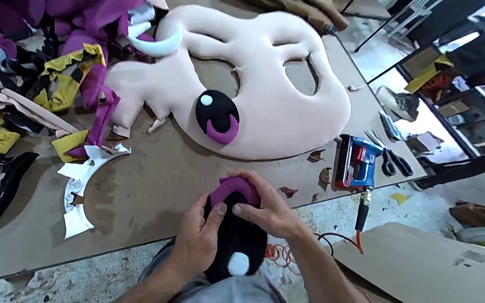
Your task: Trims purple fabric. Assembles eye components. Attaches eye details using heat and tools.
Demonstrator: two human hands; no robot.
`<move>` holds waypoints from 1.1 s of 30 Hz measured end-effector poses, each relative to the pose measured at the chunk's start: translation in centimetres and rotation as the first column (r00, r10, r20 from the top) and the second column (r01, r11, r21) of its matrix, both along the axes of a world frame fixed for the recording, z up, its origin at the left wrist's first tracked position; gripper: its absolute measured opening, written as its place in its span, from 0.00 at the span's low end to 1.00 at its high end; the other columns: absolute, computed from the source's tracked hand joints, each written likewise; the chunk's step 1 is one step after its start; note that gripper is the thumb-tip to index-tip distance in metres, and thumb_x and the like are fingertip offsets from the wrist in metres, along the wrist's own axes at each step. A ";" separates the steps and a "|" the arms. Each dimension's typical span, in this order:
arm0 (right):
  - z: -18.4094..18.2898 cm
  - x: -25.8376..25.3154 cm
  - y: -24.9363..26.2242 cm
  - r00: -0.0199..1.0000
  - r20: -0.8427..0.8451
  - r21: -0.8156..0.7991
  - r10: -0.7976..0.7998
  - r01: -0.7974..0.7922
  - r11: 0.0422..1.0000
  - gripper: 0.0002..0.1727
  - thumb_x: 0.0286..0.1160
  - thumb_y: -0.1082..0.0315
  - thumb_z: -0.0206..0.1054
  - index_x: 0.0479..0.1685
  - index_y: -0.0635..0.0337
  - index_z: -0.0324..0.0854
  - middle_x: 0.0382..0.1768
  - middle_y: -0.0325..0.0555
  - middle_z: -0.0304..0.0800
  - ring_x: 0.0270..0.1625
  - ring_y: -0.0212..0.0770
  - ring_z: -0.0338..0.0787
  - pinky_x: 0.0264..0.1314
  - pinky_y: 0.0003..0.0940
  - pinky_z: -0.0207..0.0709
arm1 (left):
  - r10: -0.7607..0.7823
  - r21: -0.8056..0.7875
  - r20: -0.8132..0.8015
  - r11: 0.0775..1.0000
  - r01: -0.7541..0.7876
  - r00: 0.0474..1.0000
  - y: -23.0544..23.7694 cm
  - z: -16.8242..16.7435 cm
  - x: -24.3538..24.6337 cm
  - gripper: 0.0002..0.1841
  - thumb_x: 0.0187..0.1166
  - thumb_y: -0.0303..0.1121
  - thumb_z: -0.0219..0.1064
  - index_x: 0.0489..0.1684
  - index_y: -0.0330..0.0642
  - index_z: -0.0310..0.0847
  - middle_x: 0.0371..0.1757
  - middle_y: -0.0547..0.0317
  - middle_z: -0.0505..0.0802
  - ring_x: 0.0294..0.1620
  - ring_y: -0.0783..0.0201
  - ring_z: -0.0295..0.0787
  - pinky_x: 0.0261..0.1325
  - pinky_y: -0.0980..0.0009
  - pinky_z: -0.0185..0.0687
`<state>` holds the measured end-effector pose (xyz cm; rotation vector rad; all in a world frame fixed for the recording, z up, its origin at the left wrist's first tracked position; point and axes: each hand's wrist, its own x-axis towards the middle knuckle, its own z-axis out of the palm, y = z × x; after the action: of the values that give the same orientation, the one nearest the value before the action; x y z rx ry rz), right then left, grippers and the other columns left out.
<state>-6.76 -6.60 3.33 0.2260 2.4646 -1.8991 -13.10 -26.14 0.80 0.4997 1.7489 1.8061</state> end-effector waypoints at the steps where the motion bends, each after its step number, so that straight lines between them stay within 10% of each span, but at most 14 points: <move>1: 1.4 -0.5 0.5 1.000 -0.012 0.043 0.004 -0.003 0.999 0.33 0.64 0.55 0.77 0.75 0.39 0.77 0.58 0.31 0.90 0.54 0.30 0.91 0.52 0.30 0.90 | 0.013 0.026 0.006 1.000 -0.013 1.000 0.5 1.1 0.1 0.18 0.90 0.43 0.57 0.62 0.38 0.81 0.47 0.61 0.94 0.51 0.70 0.92 0.59 0.70 0.91; 7: 4.1 2.2 -1.0 0.995 -0.094 0.060 0.034 -0.029 0.998 0.32 0.63 0.52 0.81 0.71 0.39 0.79 0.58 0.29 0.91 0.56 0.26 0.90 0.57 0.28 0.89 | -0.077 0.128 -0.032 0.988 0.081 0.996 -0.8 2.4 -2.0 0.32 0.90 0.62 0.41 0.69 0.44 0.75 0.48 0.64 0.91 0.48 0.70 0.90 0.54 0.66 0.88; 14: 2.7 3.0 -2.8 0.979 -0.202 -0.027 -0.012 0.007 1.000 0.26 0.70 0.51 0.78 0.64 0.50 0.80 0.50 0.29 0.93 0.54 0.24 0.91 0.59 0.26 0.89 | -0.644 0.109 -0.172 0.740 0.664 0.746 5.9 7.2 -6.1 0.15 0.90 0.31 0.55 0.53 0.36 0.90 0.46 0.59 0.95 0.43 0.73 0.90 0.47 0.73 0.87; 33: 3.8 3.1 -3.7 0.987 -0.101 0.023 0.127 -0.125 0.992 0.16 0.86 0.55 0.63 0.62 0.54 0.80 0.44 0.32 0.88 0.45 0.20 0.87 0.48 0.21 0.85 | -0.607 0.206 -0.156 0.752 0.626 0.780 2.9 5.5 -5.2 0.17 0.91 0.29 0.51 0.52 0.33 0.90 0.49 0.55 0.96 0.50 0.68 0.93 0.56 0.70 0.90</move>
<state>-3.65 -10.32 7.12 -0.0275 2.4924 -1.8850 -18.34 -23.22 6.25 1.1234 1.1858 1.5182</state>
